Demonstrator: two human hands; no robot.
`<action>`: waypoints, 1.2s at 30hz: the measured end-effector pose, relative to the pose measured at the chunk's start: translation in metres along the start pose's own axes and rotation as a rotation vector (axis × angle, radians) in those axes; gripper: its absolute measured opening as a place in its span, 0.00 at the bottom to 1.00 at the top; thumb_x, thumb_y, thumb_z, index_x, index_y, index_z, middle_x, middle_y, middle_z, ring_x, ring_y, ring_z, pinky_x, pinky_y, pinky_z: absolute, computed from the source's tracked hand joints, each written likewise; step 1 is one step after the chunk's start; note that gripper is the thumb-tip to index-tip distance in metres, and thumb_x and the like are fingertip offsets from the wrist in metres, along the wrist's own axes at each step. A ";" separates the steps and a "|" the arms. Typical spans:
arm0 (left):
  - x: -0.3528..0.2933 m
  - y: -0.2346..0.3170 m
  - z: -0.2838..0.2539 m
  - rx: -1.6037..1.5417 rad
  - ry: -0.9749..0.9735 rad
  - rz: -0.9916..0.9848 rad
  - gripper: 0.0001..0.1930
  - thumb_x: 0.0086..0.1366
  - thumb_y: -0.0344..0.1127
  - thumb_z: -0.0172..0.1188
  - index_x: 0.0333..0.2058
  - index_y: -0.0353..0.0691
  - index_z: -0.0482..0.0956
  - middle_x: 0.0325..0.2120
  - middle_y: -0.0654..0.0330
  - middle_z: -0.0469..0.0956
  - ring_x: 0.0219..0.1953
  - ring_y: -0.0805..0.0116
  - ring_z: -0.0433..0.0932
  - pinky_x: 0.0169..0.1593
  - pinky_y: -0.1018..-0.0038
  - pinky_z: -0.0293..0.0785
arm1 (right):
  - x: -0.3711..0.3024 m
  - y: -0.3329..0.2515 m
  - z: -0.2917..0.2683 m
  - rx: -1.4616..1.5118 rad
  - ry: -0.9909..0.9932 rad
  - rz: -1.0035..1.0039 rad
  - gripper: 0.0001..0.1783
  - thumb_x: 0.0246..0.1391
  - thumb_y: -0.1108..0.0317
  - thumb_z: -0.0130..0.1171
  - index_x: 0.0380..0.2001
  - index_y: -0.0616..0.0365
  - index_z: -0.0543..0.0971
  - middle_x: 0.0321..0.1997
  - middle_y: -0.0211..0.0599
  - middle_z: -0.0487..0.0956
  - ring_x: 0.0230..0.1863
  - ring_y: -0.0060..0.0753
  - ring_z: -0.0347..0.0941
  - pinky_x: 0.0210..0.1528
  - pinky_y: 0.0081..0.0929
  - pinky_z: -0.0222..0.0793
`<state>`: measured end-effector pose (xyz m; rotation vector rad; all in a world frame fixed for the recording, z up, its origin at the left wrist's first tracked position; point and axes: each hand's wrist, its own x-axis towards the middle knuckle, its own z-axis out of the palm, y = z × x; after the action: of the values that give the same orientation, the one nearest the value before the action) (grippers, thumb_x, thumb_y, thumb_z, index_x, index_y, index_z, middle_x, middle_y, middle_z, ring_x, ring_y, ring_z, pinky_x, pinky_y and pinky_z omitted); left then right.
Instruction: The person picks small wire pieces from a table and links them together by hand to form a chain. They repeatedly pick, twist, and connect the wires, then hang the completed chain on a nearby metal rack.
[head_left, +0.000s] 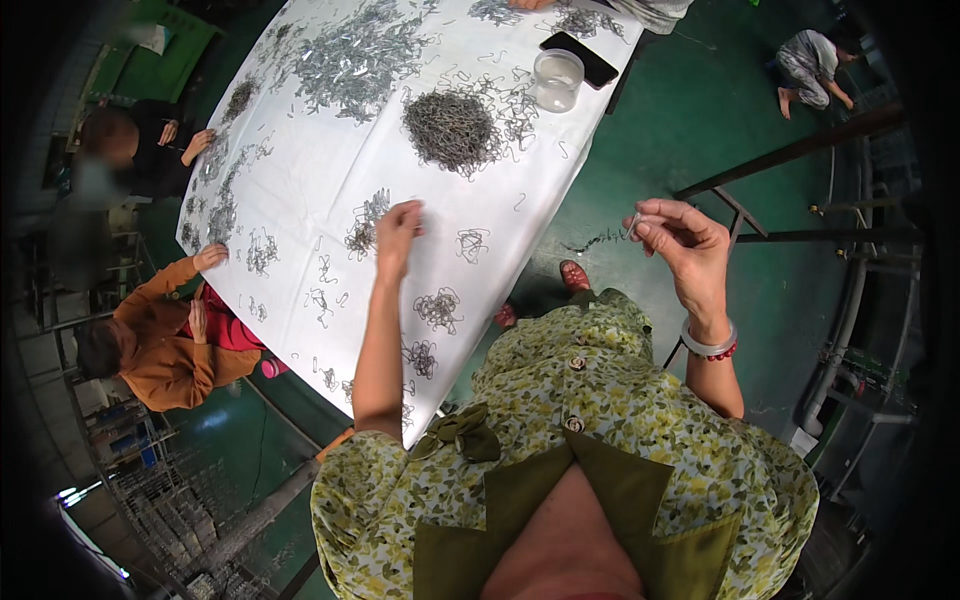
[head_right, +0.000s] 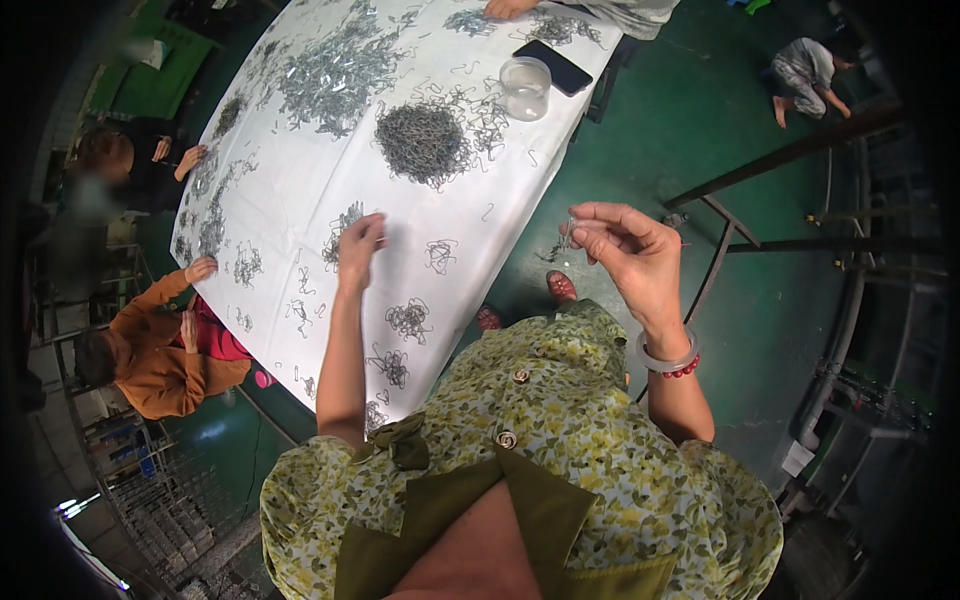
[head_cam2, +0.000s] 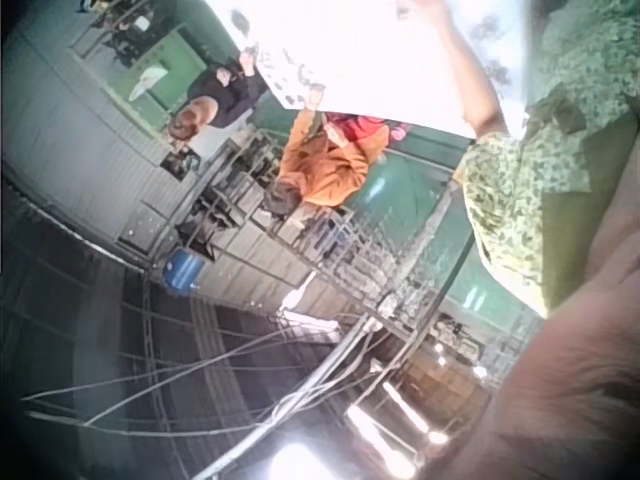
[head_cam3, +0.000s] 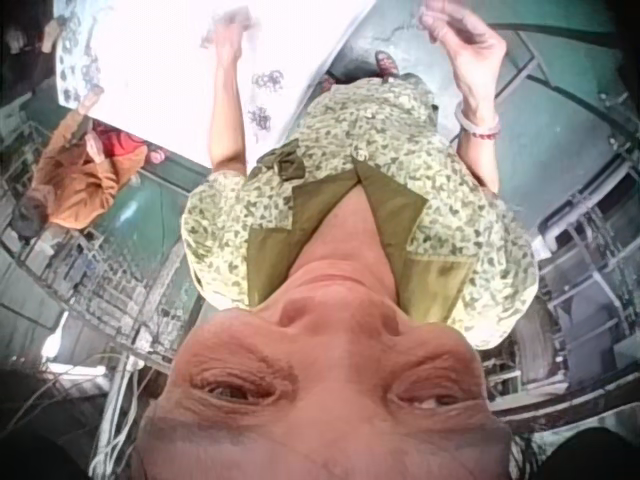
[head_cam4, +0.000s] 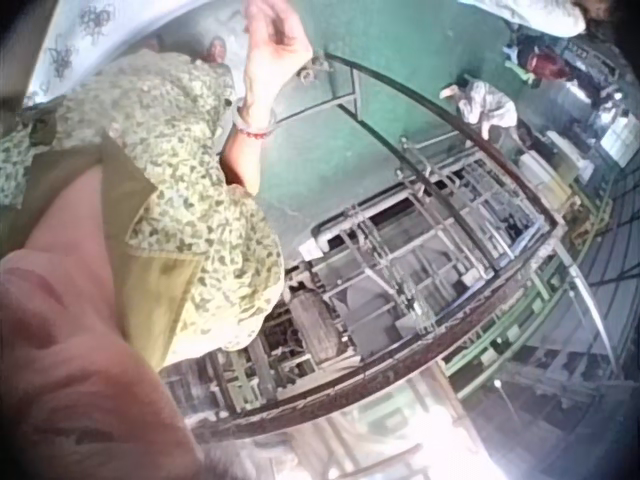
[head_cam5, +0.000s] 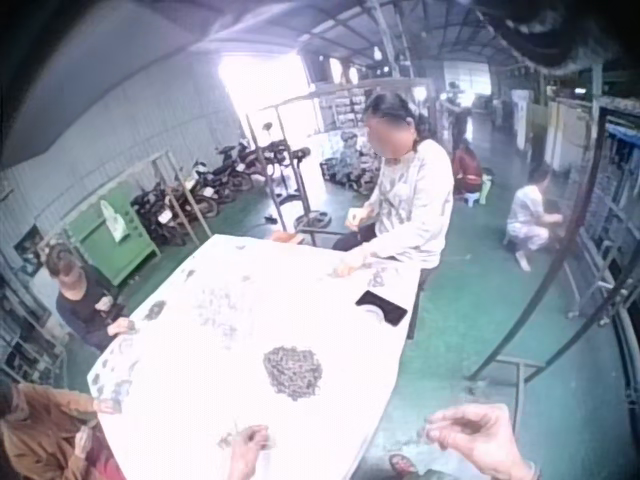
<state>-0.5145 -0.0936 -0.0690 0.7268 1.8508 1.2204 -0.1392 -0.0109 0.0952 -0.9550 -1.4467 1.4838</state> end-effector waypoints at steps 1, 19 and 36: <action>-0.017 0.030 0.026 -0.111 -0.065 -0.049 0.14 0.63 0.35 0.57 0.44 0.33 0.76 0.36 0.60 0.76 0.38 0.72 0.75 0.39 0.77 0.75 | -0.001 0.004 0.001 0.005 0.004 0.013 0.12 0.49 0.80 0.61 0.40 0.67 0.79 0.34 0.40 0.83 0.35 0.19 0.78 0.31 0.13 0.70; -0.113 0.127 0.163 -0.094 -0.349 0.633 0.06 0.57 0.23 0.60 0.35 0.35 0.78 0.38 0.58 0.75 0.42 0.70 0.75 0.45 0.76 0.72 | -0.007 0.029 0.019 -0.099 0.076 0.136 0.10 0.51 0.76 0.61 0.39 0.65 0.80 0.29 0.34 0.81 0.27 0.15 0.72 0.28 0.12 0.67; -0.146 0.082 0.127 -0.028 -0.106 0.872 0.05 0.56 0.32 0.63 0.32 0.42 0.78 0.32 0.68 0.77 0.37 0.67 0.73 0.51 0.68 0.64 | 0.134 0.105 0.150 -0.453 -0.794 -0.256 0.11 0.54 0.74 0.53 0.39 0.64 0.79 0.35 0.47 0.79 0.36 0.43 0.75 0.42 0.30 0.69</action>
<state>-0.3266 -0.1183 0.0218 1.6440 1.4368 1.6720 -0.3334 0.0603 0.0010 -0.3828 -2.4491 1.4271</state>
